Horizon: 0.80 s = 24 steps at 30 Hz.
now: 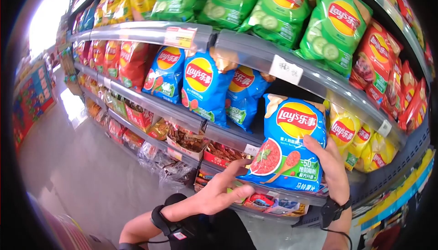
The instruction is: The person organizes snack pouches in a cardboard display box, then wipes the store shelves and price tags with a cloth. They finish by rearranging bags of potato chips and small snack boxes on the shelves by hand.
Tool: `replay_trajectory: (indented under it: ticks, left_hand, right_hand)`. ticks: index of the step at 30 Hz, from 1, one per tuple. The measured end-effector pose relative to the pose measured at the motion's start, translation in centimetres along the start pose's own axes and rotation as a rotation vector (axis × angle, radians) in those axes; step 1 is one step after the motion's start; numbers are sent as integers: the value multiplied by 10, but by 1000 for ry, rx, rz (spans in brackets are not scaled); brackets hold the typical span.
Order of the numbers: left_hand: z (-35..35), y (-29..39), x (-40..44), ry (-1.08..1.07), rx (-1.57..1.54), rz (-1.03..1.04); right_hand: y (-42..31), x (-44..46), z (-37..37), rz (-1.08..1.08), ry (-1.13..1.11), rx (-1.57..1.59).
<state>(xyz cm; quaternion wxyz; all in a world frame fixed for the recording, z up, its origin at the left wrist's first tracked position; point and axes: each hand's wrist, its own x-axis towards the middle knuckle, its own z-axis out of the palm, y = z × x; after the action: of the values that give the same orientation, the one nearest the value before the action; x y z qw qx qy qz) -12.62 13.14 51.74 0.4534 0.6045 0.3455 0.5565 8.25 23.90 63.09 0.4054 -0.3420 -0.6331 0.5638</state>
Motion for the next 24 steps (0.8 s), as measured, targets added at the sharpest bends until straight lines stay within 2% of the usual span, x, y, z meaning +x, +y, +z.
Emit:
replay_trajectory:
  ticks: [1, 3, 4, 5, 7, 9, 11, 13, 15, 16, 17, 19, 21, 23, 24]
  left_hand:
    - [2, 8, 3, 18, 2, 16]
    - [7, 32, 8, 168, 221, -138]
    - [2, 17, 21, 298, 325, 107]
    - [-4, 7, 23, 303, 424, 78]
    - [-9, -1, 24, 297, 555, 234]
    - [1, -5, 17, 274, 347, 126]
    - [6, -8, 14, 300, 406, 75]
    - [2, 0, 21, 291, 286, 29]
    - [0, -10, 28, 251, 396, 96]
    - [2, -13, 29, 302, 423, 134]
    - [1, -14, 32, 265, 422, 139]
    - [-2, -19, 36, 407, 580, 257]
    - [-13, -13, 43, 436, 639, 322]
    - [-24, -11, 52, 455, 710, 326]
    - [-21, 6, 55, 484, 761, 257]
  right_hand:
    - [3, 1, 1, -11, -19, -10]
    - [12, 13, 5, -76, 89, -5]
    - [16, 20, 5, -143, 84, 31]
    - [17, 19, 7, -154, 50, 24]
    - [20, 12, 9, -223, 144, 9]
    - [22, 2, 9, -195, 136, 67]
    - [24, 4, 10, -158, 142, 121]
    - [24, 1, 9, -211, 130, 59]
    - [21, -2, 12, -218, 175, 71]
    - [24, 0, 9, -222, 144, 70]
    - [27, 4, 7, -230, 115, 70]
    - [39, 23, 1, -284, 44, 103]
    - [41, 39, 5, -280, -2, 180]
    - [43, 60, 5, -327, -46, 99]
    - [39, 65, 8, -325, -39, 86]
